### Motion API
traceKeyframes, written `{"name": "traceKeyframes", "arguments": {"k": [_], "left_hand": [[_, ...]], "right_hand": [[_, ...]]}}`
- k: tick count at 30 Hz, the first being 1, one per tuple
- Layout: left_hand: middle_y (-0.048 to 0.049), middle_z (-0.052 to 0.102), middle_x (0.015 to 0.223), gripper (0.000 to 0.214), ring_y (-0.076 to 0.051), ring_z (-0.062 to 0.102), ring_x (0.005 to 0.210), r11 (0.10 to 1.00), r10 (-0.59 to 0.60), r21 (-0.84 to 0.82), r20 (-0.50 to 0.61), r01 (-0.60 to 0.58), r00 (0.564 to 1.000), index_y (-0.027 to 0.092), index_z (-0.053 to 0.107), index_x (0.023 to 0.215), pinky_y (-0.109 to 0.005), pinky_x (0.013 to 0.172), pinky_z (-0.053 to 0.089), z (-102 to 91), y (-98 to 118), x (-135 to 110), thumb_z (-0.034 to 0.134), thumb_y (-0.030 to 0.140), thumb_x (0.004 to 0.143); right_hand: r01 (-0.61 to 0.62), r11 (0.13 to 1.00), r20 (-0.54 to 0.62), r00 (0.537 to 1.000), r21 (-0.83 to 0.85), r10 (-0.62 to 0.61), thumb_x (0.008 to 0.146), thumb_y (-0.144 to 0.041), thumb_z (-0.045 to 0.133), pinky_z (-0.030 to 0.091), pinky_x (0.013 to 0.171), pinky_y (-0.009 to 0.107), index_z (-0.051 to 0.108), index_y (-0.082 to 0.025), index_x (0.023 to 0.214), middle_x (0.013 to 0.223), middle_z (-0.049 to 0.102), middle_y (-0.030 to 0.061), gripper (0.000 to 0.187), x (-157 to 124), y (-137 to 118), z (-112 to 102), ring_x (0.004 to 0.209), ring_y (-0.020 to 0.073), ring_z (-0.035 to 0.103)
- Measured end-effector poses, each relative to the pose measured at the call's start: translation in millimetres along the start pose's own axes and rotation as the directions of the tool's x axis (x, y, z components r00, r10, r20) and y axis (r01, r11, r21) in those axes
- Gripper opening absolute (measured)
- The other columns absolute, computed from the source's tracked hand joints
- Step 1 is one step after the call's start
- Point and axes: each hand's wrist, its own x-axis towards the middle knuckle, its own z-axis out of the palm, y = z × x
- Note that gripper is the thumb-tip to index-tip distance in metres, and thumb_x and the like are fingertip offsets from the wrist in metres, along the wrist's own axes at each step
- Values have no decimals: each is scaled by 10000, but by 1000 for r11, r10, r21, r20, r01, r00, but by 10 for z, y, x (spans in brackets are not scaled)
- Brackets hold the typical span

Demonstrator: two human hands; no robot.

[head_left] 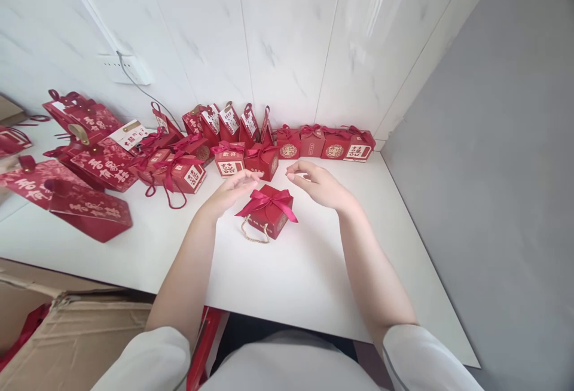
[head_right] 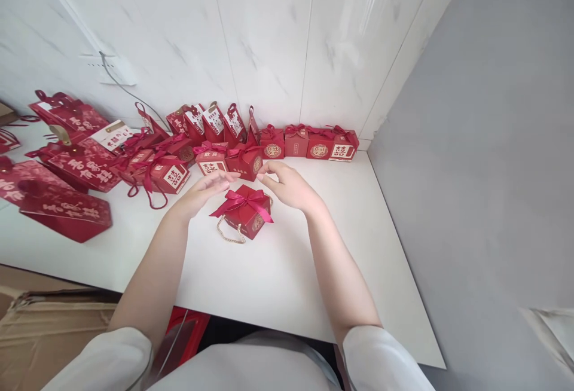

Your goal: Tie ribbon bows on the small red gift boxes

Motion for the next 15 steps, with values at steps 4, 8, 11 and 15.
{"name": "traceKeyframes", "arguments": {"k": [4,8,11,15], "left_hand": [[-14,611,1284,280,-240,513,1245,998,26,67,-107,-19,994,283,623,1016,-409,1093,350,-67,199,-39,630,480,817],[-17,642,1182,291,-225,576,1114,982,9,187,-230,35,973,262,613,972,-372,1002,414,-25,199,-128,615,506,813],[-37,641,1034,337,-211,596,900,899,16,407,-400,161,917,231,609,895,-359,857,455,106,84,-296,602,553,795],[-64,613,987,436,-181,562,703,807,-34,478,-547,346,836,220,620,924,-362,751,458,339,-105,-593,534,629,801]], "right_hand": [[29,999,-32,999,20,-28,929,-437,466,425,947,375,609,-231,1009,1138,644,42,263,-134,-101,-143,1076,202,576],[-46,999,19,999,23,45,920,-449,485,450,931,374,587,-230,1028,1156,632,43,266,-261,-28,-170,1050,195,592],[-101,995,50,993,-21,102,926,-419,483,460,919,372,567,-227,1081,1169,625,48,261,-324,70,-70,1040,191,600],[48,981,-44,997,-190,-57,940,-315,472,443,936,395,569,-206,1104,1161,617,89,219,-359,60,203,1095,224,568]]}}
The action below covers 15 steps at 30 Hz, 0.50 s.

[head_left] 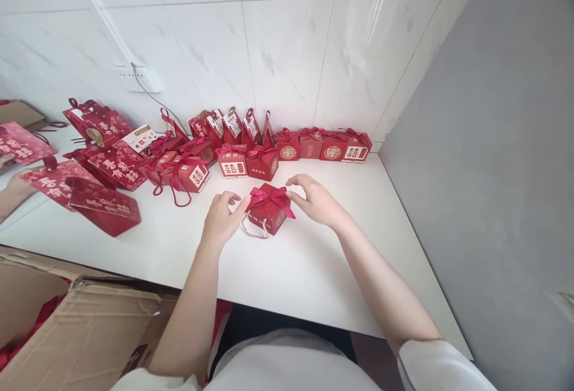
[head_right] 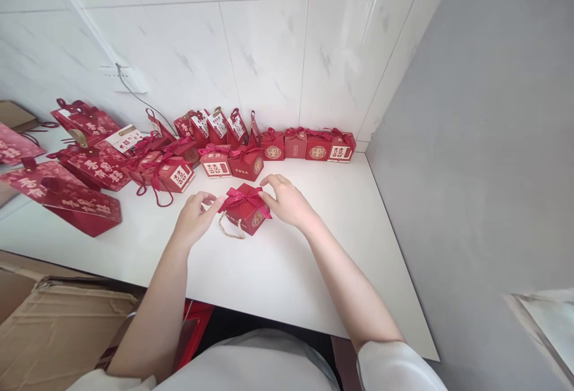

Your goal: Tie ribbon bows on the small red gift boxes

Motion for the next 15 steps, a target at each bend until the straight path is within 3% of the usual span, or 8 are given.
{"name": "traceKeyframes", "arguments": {"k": [4,7,10,13,15], "left_hand": [[-37,672,960,360,-185,583,719,988,-94,-125,-34,89,995,236,638,870,-333,719,459,101,-73,-225,565,582,802],[0,676,802,289,-168,557,661,976,-91,-201,-28,83,995,240,656,779,-307,670,443,108,-52,-299,627,528,778],[11,662,738,274,-146,517,599,958,-8,-285,107,38,994,225,667,773,-295,618,419,45,17,-372,657,499,767],[8,686,782,268,-147,547,630,933,125,-360,352,11,927,214,671,784,-289,618,423,-66,96,-408,642,480,794],[4,696,846,250,-160,587,704,935,142,-356,348,-10,927,225,670,841,-286,640,433,-131,133,-348,621,469,816]], "right_hand": [[258,951,-33,963,-172,-267,904,-255,553,385,1009,442,550,-202,1161,1235,599,110,263,-46,-188,340,1157,254,526],[332,892,-27,934,-306,-356,902,-213,546,251,1114,482,510,-193,1259,1292,571,112,360,-82,-250,616,1191,255,497],[299,847,-74,928,-440,-366,939,-229,494,318,1032,452,530,-182,1279,1109,628,109,345,-98,-209,843,1042,252,539],[298,830,-86,921,-472,-380,949,-326,507,387,822,384,640,-198,1112,903,637,77,246,-115,-122,962,847,224,542],[314,826,-93,912,-469,-400,961,-293,496,382,760,359,671,-202,1020,844,640,64,207,-146,-66,984,792,200,542]]}}
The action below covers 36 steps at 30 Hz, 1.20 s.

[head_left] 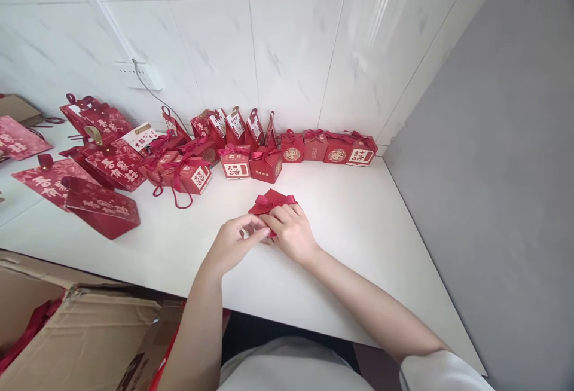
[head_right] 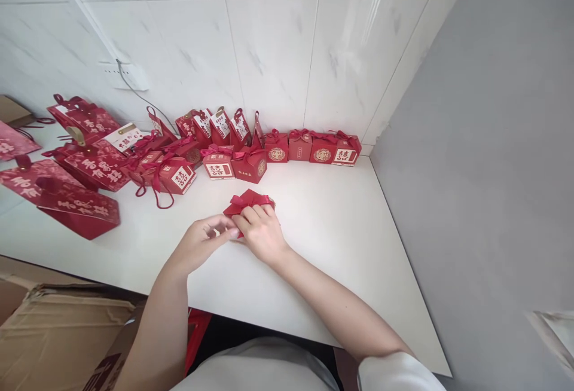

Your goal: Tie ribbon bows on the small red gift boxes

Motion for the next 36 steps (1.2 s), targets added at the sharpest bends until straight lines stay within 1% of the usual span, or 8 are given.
{"name": "traceKeyframes", "arguments": {"k": [3,4,7,11,18,23,29,36], "left_hand": [[-11,678,1031,229,-192,614,906,997,69,55,-225,-58,972,244,639,926,-296,709,450,-81,22,223,596,450,835],[-15,662,1090,227,-204,605,983,994,102,73,-246,-86,964,247,631,935,-307,755,456,-88,10,327,598,447,832],[-31,625,1170,268,-232,565,1127,985,160,82,-140,-150,977,249,622,987,-363,914,447,-25,-68,628,639,435,796],[-58,631,1163,371,-246,556,1176,987,148,-61,-35,-150,988,229,595,1049,-400,1022,415,142,-192,828,689,430,751],[-65,596,1253,475,-247,529,1235,981,108,-161,-4,-108,994,246,551,1142,-397,1054,413,222,-263,823,707,449,742],[-69,571,1279,533,-237,603,1131,962,72,-269,59,-53,996,272,487,1221,-402,971,492,248,-303,804,700,408,752],[-57,591,1215,537,-210,651,1012,950,30,-311,74,-5,997,278,457,1219,-358,855,552,295,-309,809,692,357,742],[-59,605,1201,557,-214,651,1010,951,12,-308,59,7,998,271,473,1203,-352,859,540,294,-312,827,722,356,713]], "right_hand": [[49,999,-40,998,-6,-50,974,-181,459,409,759,347,667,-202,1073,860,673,59,231,-86,33,-10,803,185,570],[71,997,-48,996,-6,-72,975,-165,453,427,764,350,662,-198,1096,872,682,61,244,-113,41,-21,812,187,580],[122,992,-13,992,39,-122,982,-140,413,494,790,375,645,-192,1150,917,698,75,290,-177,53,-58,853,203,611],[155,980,71,984,123,-165,994,-133,345,550,838,383,571,-215,1276,1125,680,96,371,-235,64,-102,1017,218,630],[156,975,68,983,157,-168,997,-140,351,569,826,351,602,-200,1216,1127,692,96,338,-265,133,-146,980,201,652],[158,973,78,982,166,-173,999,-137,351,571,846,340,559,-220,1277,1094,689,72,357,-262,166,-183,985,182,645],[264,958,99,956,116,-276,978,-90,372,596,761,296,537,-217,1307,1062,684,63,389,-256,55,-170,934,164,660],[356,935,80,931,14,-355,945,-54,435,599,689,281,564,-175,1254,962,691,50,356,-233,65,-113,865,168,669]]}}
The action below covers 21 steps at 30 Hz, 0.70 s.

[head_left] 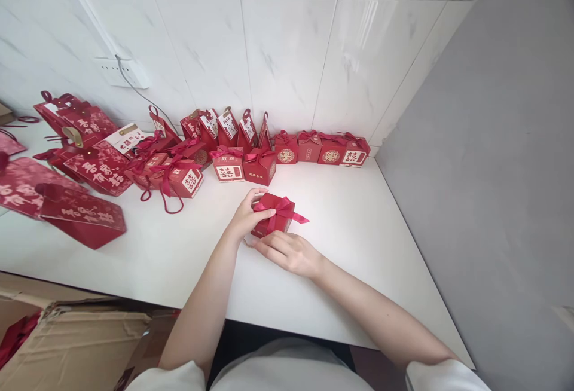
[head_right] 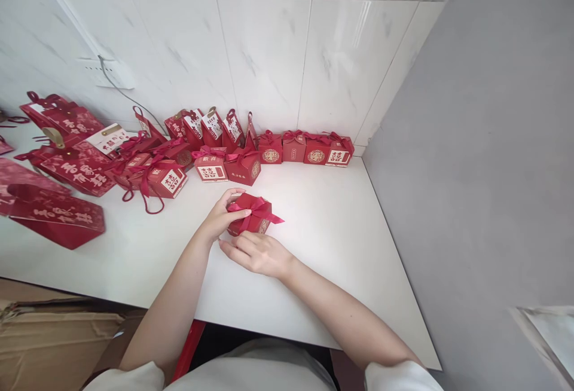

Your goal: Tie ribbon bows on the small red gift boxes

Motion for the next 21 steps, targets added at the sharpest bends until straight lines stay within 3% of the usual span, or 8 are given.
{"name": "traceKeyframes", "arguments": {"k": [5,9,12,14,15,17,19,21], "left_hand": [[-56,607,1198,552,-212,648,1000,1000,10,-28,6,-10,1000,277,478,1196,-349,851,541,11,0,2,733,344,712],[-75,580,1260,558,-236,631,1062,1000,28,-4,0,-28,1000,270,477,1224,-370,868,538,11,-3,9,718,373,731],[-81,512,1374,620,-270,454,1322,991,129,29,60,-131,990,268,486,1251,-390,1048,429,-43,13,10,753,367,700],[-72,442,1454,729,-277,322,1416,984,165,47,135,-173,977,294,458,1306,-414,1117,348,-107,52,-9,792,353,661],[-65,409,1484,783,-279,288,1433,982,166,61,172,-179,971,313,436,1337,-432,1136,316,-144,81,-25,805,350,649],[-47,376,1511,808,-280,278,1437,979,154,99,217,-179,964,348,411,1372,-467,1166,250,-215,150,-65,801,366,665],[-22,388,1506,698,-271,310,1423,977,136,131,231,-170,963,366,441,1353,-489,1186,188,-275,214,-93,749,406,728],[0,434,1474,494,-257,354,1400,977,117,150,213,-151,970,355,527,1254,-495,1193,161,-320,254,-89,676,447,791]], "right_hand": [[152,985,-55,986,-86,-157,923,-44,458,534,580,263,659,-164,937,855,676,42,234,64,-75,-117,738,151,622],[242,965,47,968,100,-247,931,-49,452,481,581,252,630,-182,821,778,647,14,248,237,-201,-414,669,134,582],[37,922,100,992,385,-82,975,-221,475,515,731,289,637,-178,979,876,688,45,168,391,-54,-708,790,159,627],[-196,778,114,981,597,160,959,-310,520,509,824,286,635,-198,1013,980,692,49,169,448,181,-838,902,157,635],[-307,685,131,946,660,298,960,-337,513,506,827,282,636,-207,1009,992,690,40,185,454,316,-865,893,149,636],[-465,512,158,832,722,532,961,-394,489,492,860,300,634,-215,1001,1034,677,39,235,424,569,-838,928,156,632],[-594,382,267,726,708,634,944,-451,487,478,882,328,634,-218,1033,1118,643,47,290,356,754,-734,956,169,618],[-693,304,389,652,654,651,929,-502,478,456,905,356,630,-215,1043,1121,630,50,345,280,854,-610,972,182,598]]}}
